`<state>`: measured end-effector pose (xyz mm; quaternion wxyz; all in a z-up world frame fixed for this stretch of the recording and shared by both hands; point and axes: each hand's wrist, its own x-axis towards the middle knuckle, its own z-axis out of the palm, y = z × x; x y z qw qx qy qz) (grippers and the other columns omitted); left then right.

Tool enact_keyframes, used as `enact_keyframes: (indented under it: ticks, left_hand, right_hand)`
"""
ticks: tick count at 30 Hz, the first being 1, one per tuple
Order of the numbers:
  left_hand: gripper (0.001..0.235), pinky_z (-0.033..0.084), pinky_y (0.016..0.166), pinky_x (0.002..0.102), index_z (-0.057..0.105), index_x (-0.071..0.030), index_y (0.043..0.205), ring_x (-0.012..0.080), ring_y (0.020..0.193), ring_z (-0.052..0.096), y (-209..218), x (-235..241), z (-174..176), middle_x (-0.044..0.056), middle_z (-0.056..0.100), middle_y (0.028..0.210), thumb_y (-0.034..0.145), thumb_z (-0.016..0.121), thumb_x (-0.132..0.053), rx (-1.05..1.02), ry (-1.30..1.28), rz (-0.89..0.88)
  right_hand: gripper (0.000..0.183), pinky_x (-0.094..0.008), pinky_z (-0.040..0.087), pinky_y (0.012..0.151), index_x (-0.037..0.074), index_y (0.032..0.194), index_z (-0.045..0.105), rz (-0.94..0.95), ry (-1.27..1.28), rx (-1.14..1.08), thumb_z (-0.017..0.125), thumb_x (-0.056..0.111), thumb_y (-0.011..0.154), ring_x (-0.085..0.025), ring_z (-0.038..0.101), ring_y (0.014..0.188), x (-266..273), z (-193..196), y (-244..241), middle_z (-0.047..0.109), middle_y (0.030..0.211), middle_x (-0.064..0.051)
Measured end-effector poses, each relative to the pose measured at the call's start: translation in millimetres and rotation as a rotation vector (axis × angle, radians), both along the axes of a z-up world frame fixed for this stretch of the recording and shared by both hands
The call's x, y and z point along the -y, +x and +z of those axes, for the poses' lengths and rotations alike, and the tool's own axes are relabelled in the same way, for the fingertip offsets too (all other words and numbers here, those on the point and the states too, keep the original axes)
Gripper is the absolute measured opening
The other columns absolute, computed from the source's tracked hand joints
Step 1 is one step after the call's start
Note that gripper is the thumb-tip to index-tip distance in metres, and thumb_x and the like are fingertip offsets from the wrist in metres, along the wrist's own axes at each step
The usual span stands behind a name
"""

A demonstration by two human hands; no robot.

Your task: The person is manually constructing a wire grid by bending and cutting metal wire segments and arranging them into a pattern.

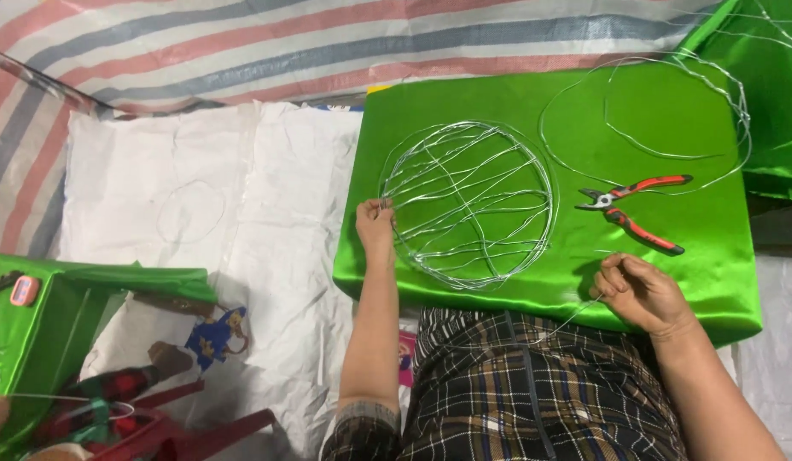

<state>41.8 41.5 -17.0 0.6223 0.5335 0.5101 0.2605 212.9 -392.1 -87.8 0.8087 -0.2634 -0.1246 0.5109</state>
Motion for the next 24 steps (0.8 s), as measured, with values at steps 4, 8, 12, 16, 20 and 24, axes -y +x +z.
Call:
enact_keyframes:
  ticks: [4, 8, 12, 16, 20, 24]
  left_hand:
    - [0.019, 0.045, 0.061, 0.024, 0.058, -0.007, 0.106, 0.0112, 0.069, 0.054, 14, -28, 11, 0.006, 0.069, 0.095, 0.092, 0.054, 0.006, 0.046, 0.125, 0.076]
    - [0.020, 0.053, 0.075, 0.024, 0.057, -0.006, 0.113, 0.0134, 0.085, 0.061, 30, -64, 14, 0.007, 0.066, 0.102, 0.097, 0.053, 0.004, -0.059, 0.112, -0.033]
    - [0.050, 0.046, 0.108, 0.046, 0.048, -0.010, 0.143, 0.0306, 0.128, 0.058, 40, -60, 17, 0.016, 0.055, 0.146, 0.095, 0.060, -0.018, -0.356, 0.237, -0.191]
    - [0.058, 0.034, 0.117, 0.051, 0.046, -0.005, 0.141, 0.0314, 0.139, 0.041, 40, 30, 52, 0.013, 0.043, 0.150, 0.090, 0.070, -0.020, -0.285, 0.721, -0.313]
    - [0.056, 0.040, 0.113, 0.055, 0.051, -0.014, 0.140, 0.0291, 0.137, 0.050, 25, 148, 90, 0.010, 0.053, 0.150, 0.095, 0.046, -0.047, -0.145, 0.384, -1.161]
    - [0.048, 0.062, 0.098, 0.046, 0.048, -0.010, 0.142, 0.0281, 0.115, 0.070, 29, 178, 42, 0.013, 0.062, 0.140, 0.103, 0.044, -0.037, 0.067, 0.251, -1.370]
  right_hand:
    - [0.031, -0.038, 0.038, 0.073, 0.002, 0.119, 0.071, -0.022, 0.009, -0.014, 0.048, 0.021, 0.111, -0.022, 0.047, 0.071, 0, -2, 2, 0.047, 0.071, -0.002]
    - [0.031, -0.039, 0.039, 0.073, 0.003, 0.122, 0.071, -0.025, 0.021, -0.015, 0.050, 0.023, 0.112, -0.021, 0.047, 0.070, 4, -10, 2, 0.050, 0.071, -0.002]
    - [0.032, -0.040, 0.035, 0.075, 0.001, 0.128, 0.069, -0.088, 0.008, 0.055, 0.054, 0.022, 0.109, -0.024, 0.043, 0.075, 4, -16, -6, 0.050, 0.076, -0.004]
    - [0.032, -0.039, 0.040, 0.080, 0.002, 0.133, 0.067, -0.045, 0.065, -0.041, 0.054, 0.019, 0.110, -0.023, 0.058, 0.083, -9, 5, -11, 0.068, 0.087, -0.006]
    - [0.040, -0.025, 0.055, 0.062, -0.002, 0.131, 0.065, -0.106, -0.160, 0.106, 0.069, 0.025, 0.101, -0.028, 0.071, 0.079, -22, 10, -7, 0.071, 0.091, -0.019]
    - [0.034, -0.047, 0.049, 0.116, 0.005, 0.130, 0.064, -0.048, -0.262, 0.841, 0.050, 0.019, 0.103, -0.029, 0.054, 0.131, -67, 79, 10, 0.059, 0.135, -0.017]
